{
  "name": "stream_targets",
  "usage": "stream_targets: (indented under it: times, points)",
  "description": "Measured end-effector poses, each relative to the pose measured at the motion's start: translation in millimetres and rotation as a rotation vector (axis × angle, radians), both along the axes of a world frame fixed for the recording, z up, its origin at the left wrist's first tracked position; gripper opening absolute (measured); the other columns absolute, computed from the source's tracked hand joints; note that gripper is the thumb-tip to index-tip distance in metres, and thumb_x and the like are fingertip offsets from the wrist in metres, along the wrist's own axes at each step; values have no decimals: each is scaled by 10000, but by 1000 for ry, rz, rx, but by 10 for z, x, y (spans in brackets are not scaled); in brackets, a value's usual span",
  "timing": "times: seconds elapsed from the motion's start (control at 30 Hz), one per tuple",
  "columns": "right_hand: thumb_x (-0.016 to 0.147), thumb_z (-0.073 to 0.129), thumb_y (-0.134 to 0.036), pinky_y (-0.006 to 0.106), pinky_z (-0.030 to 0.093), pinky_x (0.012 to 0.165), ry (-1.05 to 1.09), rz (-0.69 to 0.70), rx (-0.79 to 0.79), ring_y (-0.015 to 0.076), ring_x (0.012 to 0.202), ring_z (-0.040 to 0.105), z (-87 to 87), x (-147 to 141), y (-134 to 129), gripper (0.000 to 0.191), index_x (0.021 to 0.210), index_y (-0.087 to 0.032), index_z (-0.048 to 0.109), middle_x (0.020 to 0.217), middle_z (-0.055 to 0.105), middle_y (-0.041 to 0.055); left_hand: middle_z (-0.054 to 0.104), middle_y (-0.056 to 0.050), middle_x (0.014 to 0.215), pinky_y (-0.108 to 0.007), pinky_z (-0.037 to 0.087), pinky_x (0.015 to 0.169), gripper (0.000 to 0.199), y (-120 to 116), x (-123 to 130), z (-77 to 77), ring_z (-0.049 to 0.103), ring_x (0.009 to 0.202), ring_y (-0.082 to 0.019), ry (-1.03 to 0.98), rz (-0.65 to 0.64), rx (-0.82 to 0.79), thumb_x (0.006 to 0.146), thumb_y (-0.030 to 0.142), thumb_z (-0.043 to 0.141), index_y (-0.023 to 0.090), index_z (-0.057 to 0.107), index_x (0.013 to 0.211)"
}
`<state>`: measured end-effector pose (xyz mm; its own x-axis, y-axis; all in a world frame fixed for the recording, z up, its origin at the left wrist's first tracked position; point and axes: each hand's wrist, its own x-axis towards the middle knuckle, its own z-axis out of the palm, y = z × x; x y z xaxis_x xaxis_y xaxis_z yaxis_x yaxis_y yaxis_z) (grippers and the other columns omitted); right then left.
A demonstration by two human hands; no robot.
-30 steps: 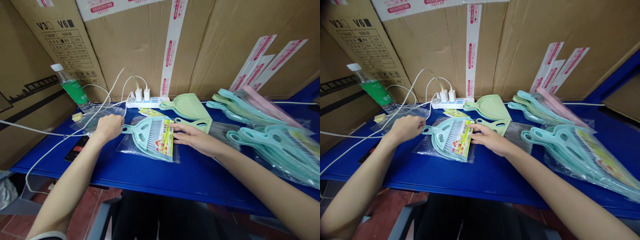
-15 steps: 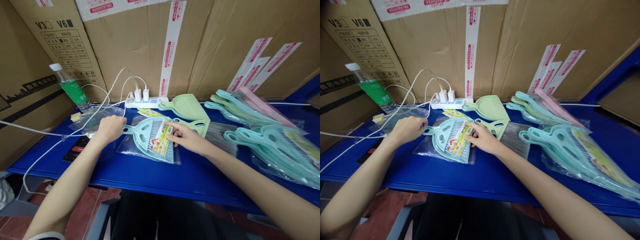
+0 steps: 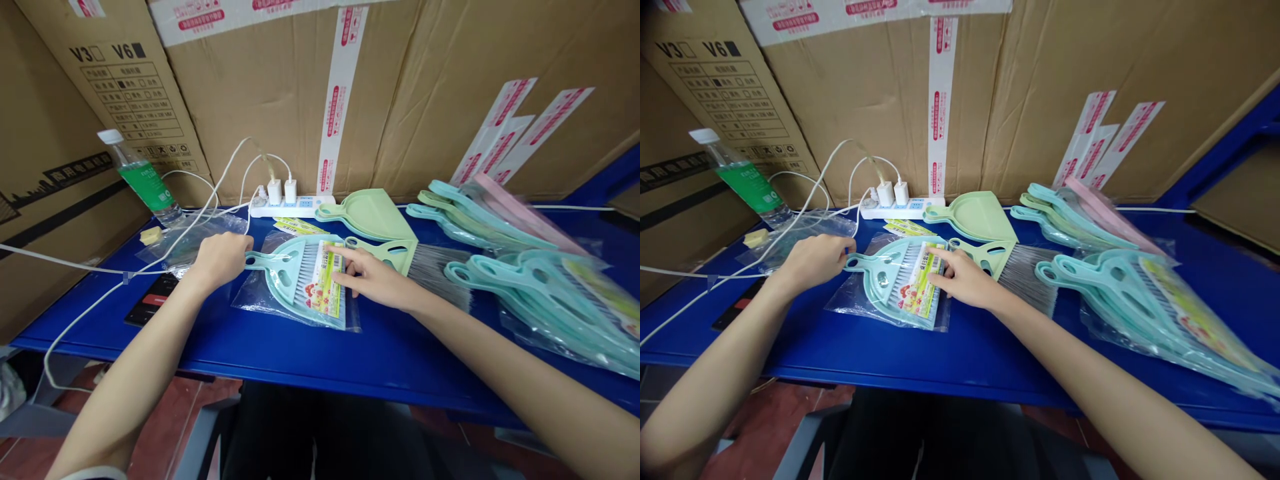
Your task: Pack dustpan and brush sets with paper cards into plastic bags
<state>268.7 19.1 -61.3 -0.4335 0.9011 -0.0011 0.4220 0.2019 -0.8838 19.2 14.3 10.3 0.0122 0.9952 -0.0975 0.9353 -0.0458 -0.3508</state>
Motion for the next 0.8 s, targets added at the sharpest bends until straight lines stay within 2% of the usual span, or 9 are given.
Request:
stream_targets:
  times: [0.17,0.37,0.53,0.8]
  points:
    - [773,640,-205,234,523,456,94,-15,-20,102,585,521,4,1,-21,511,1279,-205,561,785,469,-21,731,-106,1026,-336,505,743,352,-6,4,4,687,976,-309,-10,3,-10,836,152,380,248,667,1015]
    - [813,619,-211,231,526,452,74,17,-13,82,509,481,-40,30,3,472,1282,-205,562,703,450,-47,736,-86,1005,-321,504,741,325,-4,4,-2,687,973,-292,-4,18,-7,840,168,391,257,660,998]
    - [800,610,-199,234,526,475,115,-18,-38,89,579,520,-22,15,-9,424,1221,-213,559,813,449,-22,732,-99,1021,-340,510,745,347,-2,1,-10,685,981,-307,1,16,-15,845,159,373,244,660,1020]
    - [826,584,-224,263,528,496,30,-23,-23,91,568,502,-7,-10,-13,415,1237,-185,547,809,421,-24,730,-123,1032,-373,520,748,358,7,-7,-11,682,999,-340,-10,-9,-18,837,137,372,221,664,1026]
